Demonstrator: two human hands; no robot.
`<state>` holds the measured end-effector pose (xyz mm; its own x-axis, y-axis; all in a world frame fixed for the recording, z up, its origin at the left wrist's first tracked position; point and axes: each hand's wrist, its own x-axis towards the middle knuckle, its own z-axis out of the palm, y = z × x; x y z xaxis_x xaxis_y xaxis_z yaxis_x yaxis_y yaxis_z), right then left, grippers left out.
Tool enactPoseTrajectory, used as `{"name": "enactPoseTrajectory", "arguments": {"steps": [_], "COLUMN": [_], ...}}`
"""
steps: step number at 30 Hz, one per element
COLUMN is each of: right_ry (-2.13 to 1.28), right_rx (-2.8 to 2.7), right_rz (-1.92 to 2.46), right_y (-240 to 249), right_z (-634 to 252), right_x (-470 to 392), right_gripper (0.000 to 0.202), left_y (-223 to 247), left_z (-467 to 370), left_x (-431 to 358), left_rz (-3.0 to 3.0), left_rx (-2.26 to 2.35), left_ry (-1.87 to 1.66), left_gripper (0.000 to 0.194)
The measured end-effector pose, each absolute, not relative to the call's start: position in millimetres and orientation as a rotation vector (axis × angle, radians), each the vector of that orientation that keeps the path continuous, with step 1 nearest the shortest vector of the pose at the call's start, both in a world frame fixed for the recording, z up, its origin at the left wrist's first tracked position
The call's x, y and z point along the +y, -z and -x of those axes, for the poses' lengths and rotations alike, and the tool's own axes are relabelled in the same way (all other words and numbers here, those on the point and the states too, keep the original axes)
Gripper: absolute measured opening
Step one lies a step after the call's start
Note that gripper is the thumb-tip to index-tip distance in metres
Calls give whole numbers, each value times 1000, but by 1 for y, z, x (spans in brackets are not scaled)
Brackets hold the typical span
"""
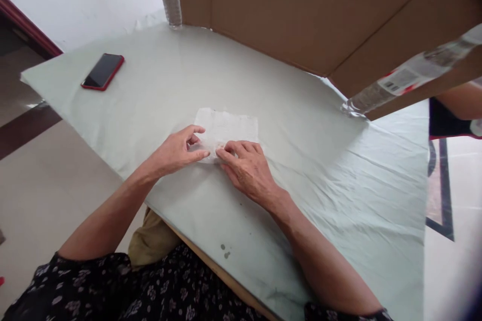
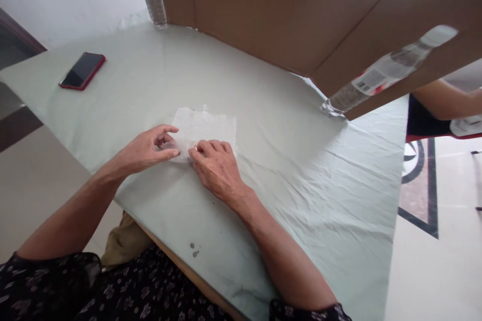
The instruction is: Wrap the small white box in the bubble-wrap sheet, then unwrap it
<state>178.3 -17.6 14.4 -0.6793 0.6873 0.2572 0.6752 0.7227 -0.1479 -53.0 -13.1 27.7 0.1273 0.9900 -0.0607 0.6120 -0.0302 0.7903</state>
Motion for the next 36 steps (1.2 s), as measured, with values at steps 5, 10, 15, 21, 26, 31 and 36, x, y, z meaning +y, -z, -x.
{"name": "enactPoseTrajectory", "arguments": {"steps": [5,10,15,21,26,31,36], "right_ry": [26,173,258,299,294,289,267], "right_rx": [-2631,-2649,-2660,-2673,-2660,-2657,-2658], "right_rz": [1068,1092,1077,1061,1048,1060,1048], "right_y": [-11,-9,-7,-7,-5,-4,-9], "right_z": [-174,-170,-168,-167,-166,-165,-167], "right_x": [-19,-21,-18,-15,-14,-14,-17], "right_gripper": [22,27,27,23,21,23,26], "left_y": [-15,-12,-16,-26,-24,-29,-33], "left_z": [56,62,74,66,48,28,16], "left_x": [-15,-10,-18,-23,-14,-9,-5], "left_rz": [-1741,-1770,-1569,-985,-991,-1080,-983], "left_rx": [1642,1692,1808,1639,1540,1553,1506], "left_ry": [-643,-557,-643,-652,-669,-840,-836], "left_gripper": [38,40,47,41,24,20,18]}}
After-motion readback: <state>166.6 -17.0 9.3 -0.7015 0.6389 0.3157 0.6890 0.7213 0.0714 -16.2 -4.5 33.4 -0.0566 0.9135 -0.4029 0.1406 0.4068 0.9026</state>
